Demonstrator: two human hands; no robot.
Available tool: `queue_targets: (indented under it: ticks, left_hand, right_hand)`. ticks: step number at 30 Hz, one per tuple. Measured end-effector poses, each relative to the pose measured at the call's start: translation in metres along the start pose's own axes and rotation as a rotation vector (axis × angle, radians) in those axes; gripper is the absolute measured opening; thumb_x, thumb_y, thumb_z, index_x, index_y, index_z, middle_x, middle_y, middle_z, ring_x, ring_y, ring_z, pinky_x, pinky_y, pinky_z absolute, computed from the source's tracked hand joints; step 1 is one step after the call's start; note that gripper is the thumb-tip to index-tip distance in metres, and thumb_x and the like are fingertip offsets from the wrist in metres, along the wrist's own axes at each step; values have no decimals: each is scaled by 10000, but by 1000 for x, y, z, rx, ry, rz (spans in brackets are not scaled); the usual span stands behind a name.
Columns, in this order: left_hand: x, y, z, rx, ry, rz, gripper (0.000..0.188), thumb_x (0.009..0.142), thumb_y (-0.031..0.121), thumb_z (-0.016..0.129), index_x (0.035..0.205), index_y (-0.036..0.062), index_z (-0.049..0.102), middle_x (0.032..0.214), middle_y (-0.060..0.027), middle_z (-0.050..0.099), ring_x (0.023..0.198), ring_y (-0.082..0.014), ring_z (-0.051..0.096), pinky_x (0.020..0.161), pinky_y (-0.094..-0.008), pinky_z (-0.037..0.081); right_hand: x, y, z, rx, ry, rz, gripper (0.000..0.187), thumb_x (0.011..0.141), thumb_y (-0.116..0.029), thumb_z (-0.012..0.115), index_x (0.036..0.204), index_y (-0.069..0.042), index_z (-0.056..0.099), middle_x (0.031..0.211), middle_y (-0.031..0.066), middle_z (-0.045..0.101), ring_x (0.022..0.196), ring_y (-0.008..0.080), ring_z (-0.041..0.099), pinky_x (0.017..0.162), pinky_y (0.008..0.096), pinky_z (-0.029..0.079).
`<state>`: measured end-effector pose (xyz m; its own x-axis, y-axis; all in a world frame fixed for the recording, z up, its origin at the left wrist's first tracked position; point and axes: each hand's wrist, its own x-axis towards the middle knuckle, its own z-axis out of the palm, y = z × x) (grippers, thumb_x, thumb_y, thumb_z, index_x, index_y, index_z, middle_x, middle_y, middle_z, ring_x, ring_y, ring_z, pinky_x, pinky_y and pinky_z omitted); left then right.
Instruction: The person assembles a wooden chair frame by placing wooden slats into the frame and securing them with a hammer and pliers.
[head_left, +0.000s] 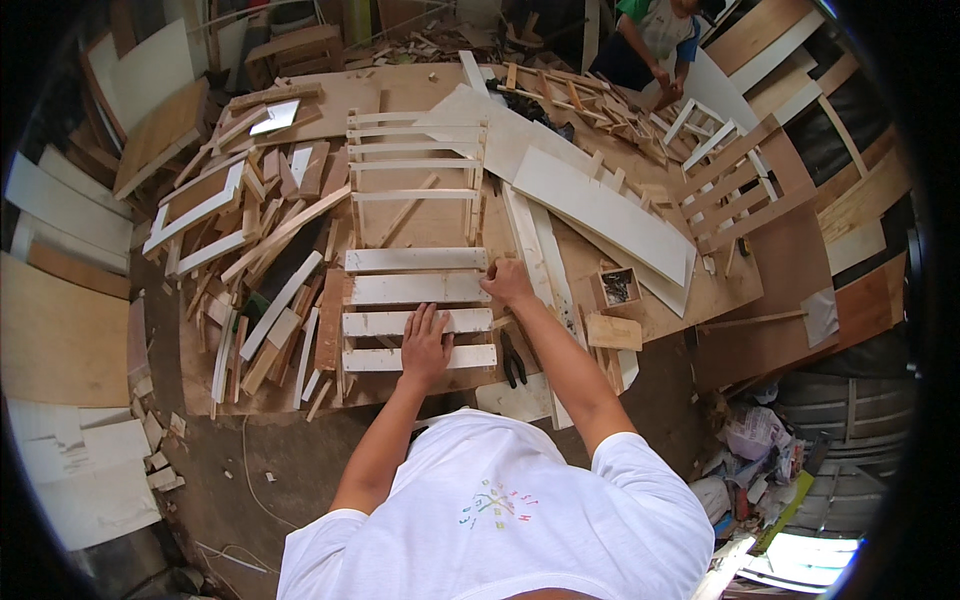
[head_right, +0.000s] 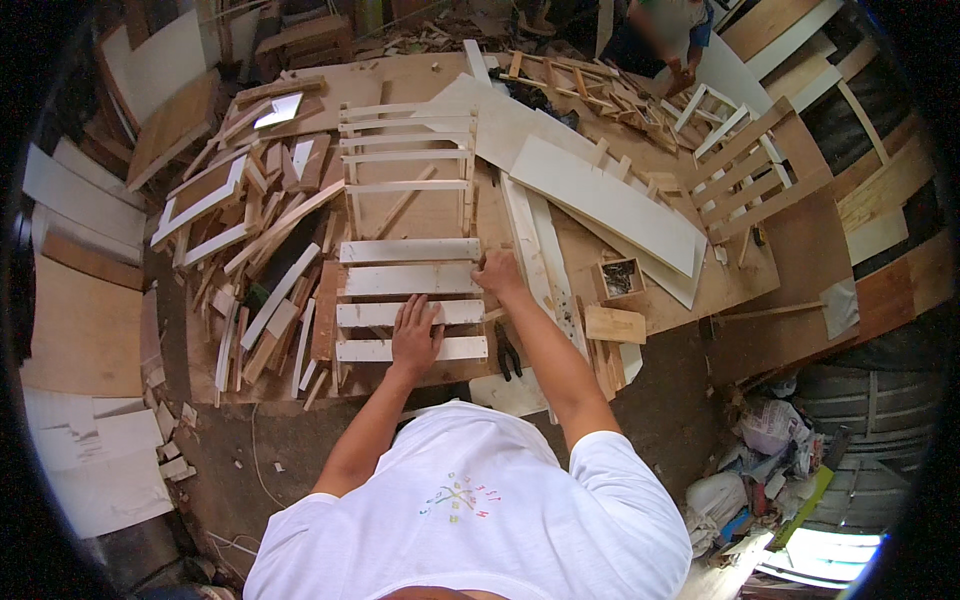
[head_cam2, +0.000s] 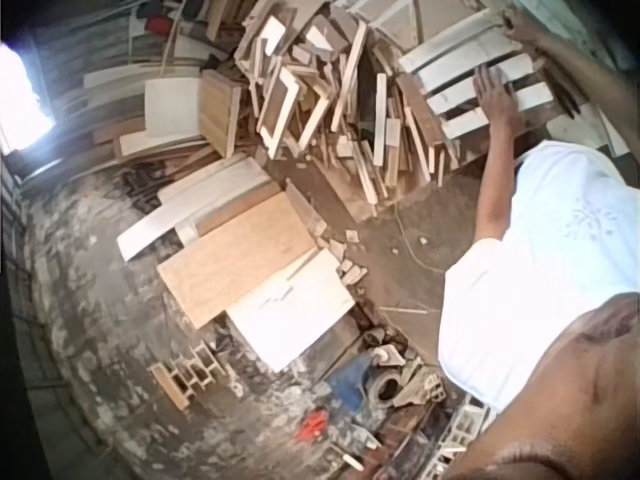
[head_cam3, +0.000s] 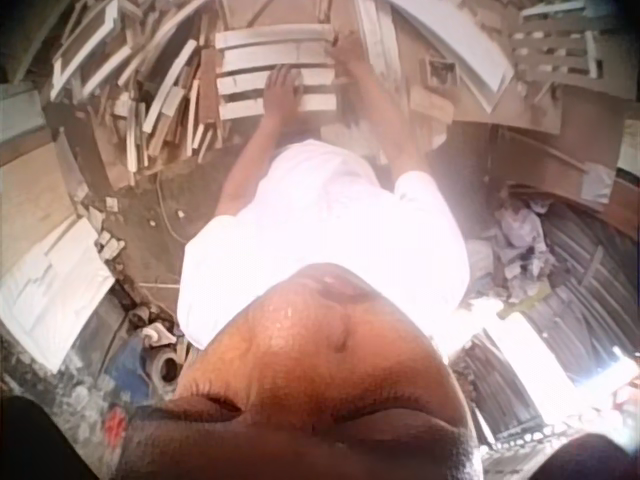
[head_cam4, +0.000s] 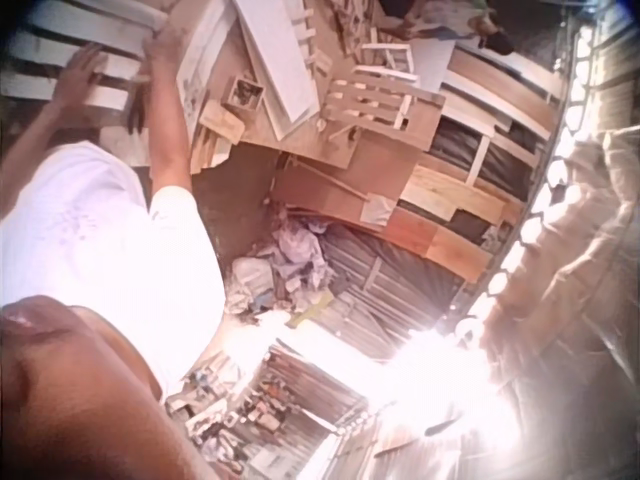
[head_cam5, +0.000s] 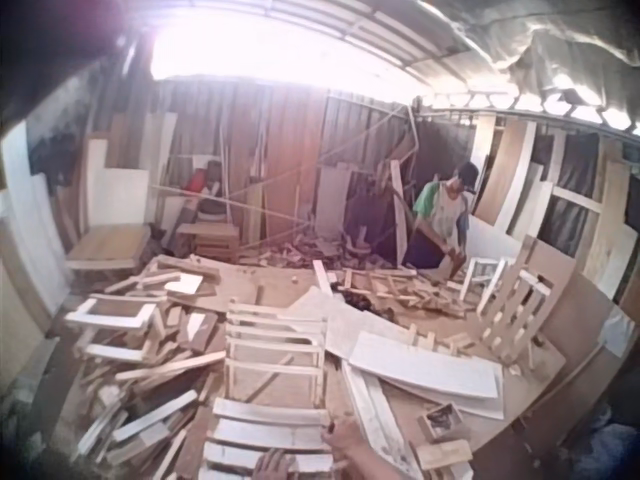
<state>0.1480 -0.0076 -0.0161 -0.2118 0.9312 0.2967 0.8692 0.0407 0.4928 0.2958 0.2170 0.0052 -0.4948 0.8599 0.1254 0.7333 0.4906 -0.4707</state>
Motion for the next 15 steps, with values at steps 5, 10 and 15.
queue_targets:
  ticks: [5,10,15]
  left_hand:
    - [2,5,-5,-23,-4,-1,486,958,257,675,1419,123,603,1522,-182,517,1482,-356,402,1260,-499,257]
    - [1,3,-2,-34,-6,-11,480,960,248,674,1420,129,608,1524,-181,516,1485,-357,400,1260,-501,256]
    - [3,4,-4,-33,-8,-21,479,955,244,680,1416,131,614,1520,-181,520,1484,-358,402,1257,-502,265]
  right_hand:
    - [2,7,-9,71,-51,-79,220,703,-259,799,703,-43,757,736,202,723,752,396,731,784,472,606]
    - [5,0,-23,-11,-155,-86,204,724,-230,778,773,-31,772,781,189,742,779,353,747,770,426,609]
    - [8,1,-23,14,-194,-61,225,724,-224,777,815,-18,778,820,206,747,808,356,749,787,427,607]
